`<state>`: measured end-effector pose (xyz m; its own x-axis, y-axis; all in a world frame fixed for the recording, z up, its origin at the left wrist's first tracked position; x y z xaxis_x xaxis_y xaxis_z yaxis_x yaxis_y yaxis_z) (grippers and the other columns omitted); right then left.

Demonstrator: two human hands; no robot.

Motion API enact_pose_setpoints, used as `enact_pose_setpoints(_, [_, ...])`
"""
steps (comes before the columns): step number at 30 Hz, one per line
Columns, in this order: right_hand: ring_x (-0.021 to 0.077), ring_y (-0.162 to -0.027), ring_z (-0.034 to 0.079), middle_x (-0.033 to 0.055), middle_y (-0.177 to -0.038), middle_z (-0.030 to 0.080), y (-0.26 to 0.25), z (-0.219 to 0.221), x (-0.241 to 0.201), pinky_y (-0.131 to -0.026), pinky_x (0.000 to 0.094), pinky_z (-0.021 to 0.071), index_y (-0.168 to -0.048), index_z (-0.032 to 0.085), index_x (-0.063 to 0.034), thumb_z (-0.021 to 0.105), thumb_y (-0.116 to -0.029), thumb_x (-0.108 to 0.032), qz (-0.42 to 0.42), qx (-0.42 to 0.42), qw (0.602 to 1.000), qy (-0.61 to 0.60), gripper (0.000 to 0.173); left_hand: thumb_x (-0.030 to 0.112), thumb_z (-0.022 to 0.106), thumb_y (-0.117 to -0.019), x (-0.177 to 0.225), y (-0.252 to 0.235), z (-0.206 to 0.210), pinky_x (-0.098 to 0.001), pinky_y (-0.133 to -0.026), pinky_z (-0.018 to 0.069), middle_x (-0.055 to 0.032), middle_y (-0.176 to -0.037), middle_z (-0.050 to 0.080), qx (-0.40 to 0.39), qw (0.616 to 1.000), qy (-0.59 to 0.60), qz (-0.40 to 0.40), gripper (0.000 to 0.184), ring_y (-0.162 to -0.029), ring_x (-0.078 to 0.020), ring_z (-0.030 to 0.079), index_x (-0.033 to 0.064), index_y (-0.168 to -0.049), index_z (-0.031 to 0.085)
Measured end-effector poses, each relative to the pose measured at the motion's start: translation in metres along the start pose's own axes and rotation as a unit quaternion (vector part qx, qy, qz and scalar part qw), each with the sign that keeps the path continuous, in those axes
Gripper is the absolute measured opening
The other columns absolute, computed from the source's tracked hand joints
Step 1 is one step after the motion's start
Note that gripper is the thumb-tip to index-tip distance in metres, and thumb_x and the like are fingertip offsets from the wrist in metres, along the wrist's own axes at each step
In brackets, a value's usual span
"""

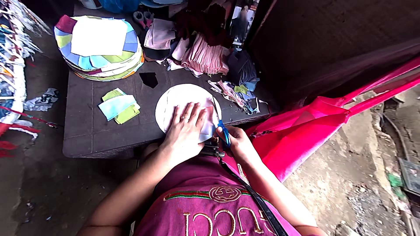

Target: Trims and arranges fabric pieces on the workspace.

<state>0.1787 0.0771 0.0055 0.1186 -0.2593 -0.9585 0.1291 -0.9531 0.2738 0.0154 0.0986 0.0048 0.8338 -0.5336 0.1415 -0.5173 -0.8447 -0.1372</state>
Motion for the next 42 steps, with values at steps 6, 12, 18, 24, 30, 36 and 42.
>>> enact_pose_setpoints(6, [-0.0009,-0.043,0.049,-0.0028,-0.058,0.059,-0.002,-0.001,0.0,-0.041,0.0131,0.0378,-0.093,0.065,-0.0014,0.054,-0.1066,-0.016,0.001,0.0,1.0,0.028,0.023,0.041,0.075,-0.0829,0.0,0.0,-0.001,-0.0681,-0.12,0.0119,-0.0218,-0.163,0.034,-0.005,1.0,0.002,-0.001,0.091,-0.153,-0.0392,0.025,0.0042,-0.157,0.037])
enact_pose_setpoints(12, [-0.0009,-0.044,0.049,-0.0029,-0.058,0.059,-0.003,0.0,0.002,-0.042,0.0132,0.0386,-0.093,0.065,-0.0011,0.056,-0.1057,-0.015,-0.002,0.01,0.999,0.033,0.021,0.041,0.074,-0.0834,0.0,0.0,0.0,-0.0681,-0.12,0.0111,-0.0217,-0.163,0.033,-0.008,1.0,-0.004,0.001,0.092,-0.154,-0.0397,0.025,0.0044,-0.158,0.035])
enact_pose_setpoints(18, [-0.001,-0.044,0.049,-0.0029,-0.059,0.058,-0.003,0.0,0.002,-0.043,0.0135,0.0386,-0.093,0.066,-0.0014,0.055,-0.106,-0.016,-0.005,0.01,0.999,0.04,0.022,0.042,0.074,-0.0835,0.0,-0.001,-0.001,-0.0676,-0.12,0.0116,-0.0212,-0.163,0.033,-0.01,1.0,0.0,-0.005,0.092,-0.154,-0.0387,0.025,0.0052,-0.158,0.036])
enact_pose_setpoints(24, [-0.0011,-0.044,0.048,-0.0032,-0.06,0.059,-0.003,-0.002,0.003,-0.043,0.0132,0.0384,-0.093,0.066,-0.0019,0.056,-0.1054,-0.016,-0.007,0.007,0.999,0.047,0.021,0.04,0.073,-0.0838,0.0,0.0,-0.001,-0.068,-0.12,0.0123,-0.0222,-0.163,0.033,-0.006,1.0,0.001,-0.003,0.091,-0.153,-0.0397,0.025,0.0063,-0.159,0.035])
enact_pose_setpoints(30, [-0.0024,-0.043,0.047,-0.0051,-0.058,0.058,-0.003,-0.008,0.005,-0.042,0.0125,0.038,-0.092,0.065,-0.0025,0.056,-0.1049,-0.012,0.001,-0.005,1.0,0.013,0.019,0.037,0.071,-0.084,0.0,0.0,-0.001,-0.0682,-0.12,0.0123,-0.0234,-0.162,0.034,0.0,1.0,-0.002,0.005,0.089,-0.153,-0.0404,0.027,0.0047,-0.158,0.035])
enact_pose_setpoints(36, [-0.0013,-0.041,0.05,-0.0034,-0.056,0.059,-0.004,-0.013,0.003,-0.04,0.0115,0.0384,-0.089,0.063,-0.0042,0.045,-0.1066,-0.017,-0.005,-0.041,0.998,-0.038,0.029,0.039,0.074,-0.0827,0.0,0.0,0.0,-0.0676,-0.12,0.0124,-0.022,-0.163,0.033,-0.01,1.0,-0.004,-0.001,0.09,-0.153,-0.0394,0.025,0.0027,-0.157,0.037])
enact_pose_setpoints(42, [-0.0012,-0.042,0.048,-0.0031,-0.056,0.058,-0.009,-0.015,0.0,-0.041,0.0125,0.0377,-0.086,0.064,-0.0032,0.05,-0.1064,-0.014,0.002,-0.027,1.0,-0.01,0.027,0.037,0.073,-0.0832,0.0,0.0,-0.001,-0.0671,-0.12,0.0122,-0.0223,-0.163,0.033,-0.006,1.0,-0.003,0.001,0.088,-0.154,-0.0395,0.025,0.0034,-0.157,0.038])
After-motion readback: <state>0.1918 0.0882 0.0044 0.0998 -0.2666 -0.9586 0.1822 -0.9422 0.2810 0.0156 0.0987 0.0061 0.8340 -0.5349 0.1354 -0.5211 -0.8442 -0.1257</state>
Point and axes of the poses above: each hand's wrist, its own y-axis away from the middle knuckle, its own z-axis out of the palm, x = y × z, the point moved 4 cm from there along -y, towards the middle knuckle
